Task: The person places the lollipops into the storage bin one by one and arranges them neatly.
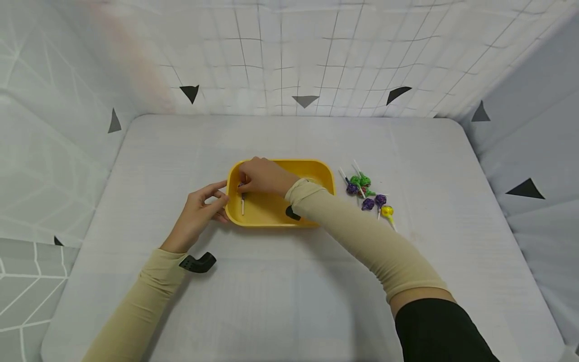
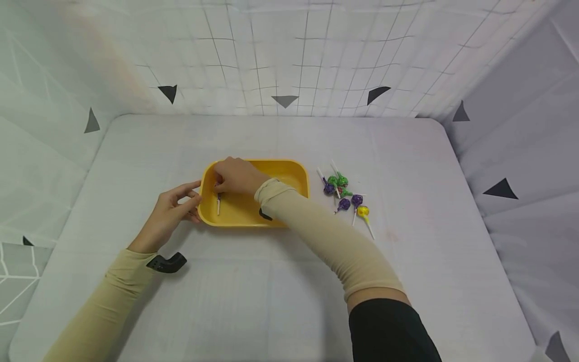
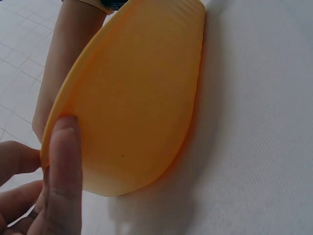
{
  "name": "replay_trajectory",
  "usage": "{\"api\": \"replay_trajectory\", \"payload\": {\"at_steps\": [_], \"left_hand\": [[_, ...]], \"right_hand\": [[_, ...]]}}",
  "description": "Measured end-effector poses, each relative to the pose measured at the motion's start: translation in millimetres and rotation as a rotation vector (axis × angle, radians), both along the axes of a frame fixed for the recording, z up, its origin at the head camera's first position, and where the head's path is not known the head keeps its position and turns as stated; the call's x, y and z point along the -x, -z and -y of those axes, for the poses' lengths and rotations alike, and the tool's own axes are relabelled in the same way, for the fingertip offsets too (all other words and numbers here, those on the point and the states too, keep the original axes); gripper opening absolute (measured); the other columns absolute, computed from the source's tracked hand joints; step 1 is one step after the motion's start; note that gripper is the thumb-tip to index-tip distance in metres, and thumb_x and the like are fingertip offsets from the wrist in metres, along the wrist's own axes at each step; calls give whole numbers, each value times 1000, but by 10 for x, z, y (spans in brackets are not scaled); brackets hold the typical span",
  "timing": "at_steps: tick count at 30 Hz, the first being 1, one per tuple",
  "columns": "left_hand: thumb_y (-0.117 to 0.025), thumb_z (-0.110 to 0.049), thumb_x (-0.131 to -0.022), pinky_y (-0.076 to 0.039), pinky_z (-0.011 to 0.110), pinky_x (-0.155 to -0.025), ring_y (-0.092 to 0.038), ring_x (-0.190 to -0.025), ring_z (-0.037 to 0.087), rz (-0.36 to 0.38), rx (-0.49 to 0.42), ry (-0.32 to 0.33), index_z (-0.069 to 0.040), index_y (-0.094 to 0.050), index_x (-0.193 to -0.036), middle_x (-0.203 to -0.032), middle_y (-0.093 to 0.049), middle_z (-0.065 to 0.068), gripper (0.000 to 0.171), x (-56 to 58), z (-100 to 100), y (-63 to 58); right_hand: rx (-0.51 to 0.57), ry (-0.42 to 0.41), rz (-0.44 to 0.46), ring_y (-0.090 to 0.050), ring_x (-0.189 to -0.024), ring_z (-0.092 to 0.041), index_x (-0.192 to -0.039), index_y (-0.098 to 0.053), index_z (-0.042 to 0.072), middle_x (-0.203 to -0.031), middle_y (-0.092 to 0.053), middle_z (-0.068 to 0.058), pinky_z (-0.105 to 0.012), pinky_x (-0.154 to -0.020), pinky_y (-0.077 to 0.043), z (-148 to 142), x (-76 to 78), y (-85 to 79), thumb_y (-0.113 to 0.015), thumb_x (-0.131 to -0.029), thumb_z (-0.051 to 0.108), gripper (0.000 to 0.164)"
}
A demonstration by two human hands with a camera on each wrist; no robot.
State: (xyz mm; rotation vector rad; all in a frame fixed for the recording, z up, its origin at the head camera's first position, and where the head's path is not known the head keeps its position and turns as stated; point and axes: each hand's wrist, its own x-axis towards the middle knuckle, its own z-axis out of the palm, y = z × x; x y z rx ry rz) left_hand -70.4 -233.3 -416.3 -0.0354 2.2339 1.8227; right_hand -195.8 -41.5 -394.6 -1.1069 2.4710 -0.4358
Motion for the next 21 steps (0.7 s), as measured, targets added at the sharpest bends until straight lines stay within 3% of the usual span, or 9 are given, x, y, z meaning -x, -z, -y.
{"api": "replay_trajectory", "payload": {"at_steps": [21], "left_hand": [[-59, -24, -107, -67, 36, -71, -71, -68, 15, 0, 21, 2, -9, -46, -156, -119, -56, 25, 53, -11, -9, -16]], "right_hand": [[27, -17, -9, -65, -86, -13, -113, -73, 14, -103, -73, 3, -24, -80, -56, -51, -16, -9, -73, -97, 39, 30]]}}
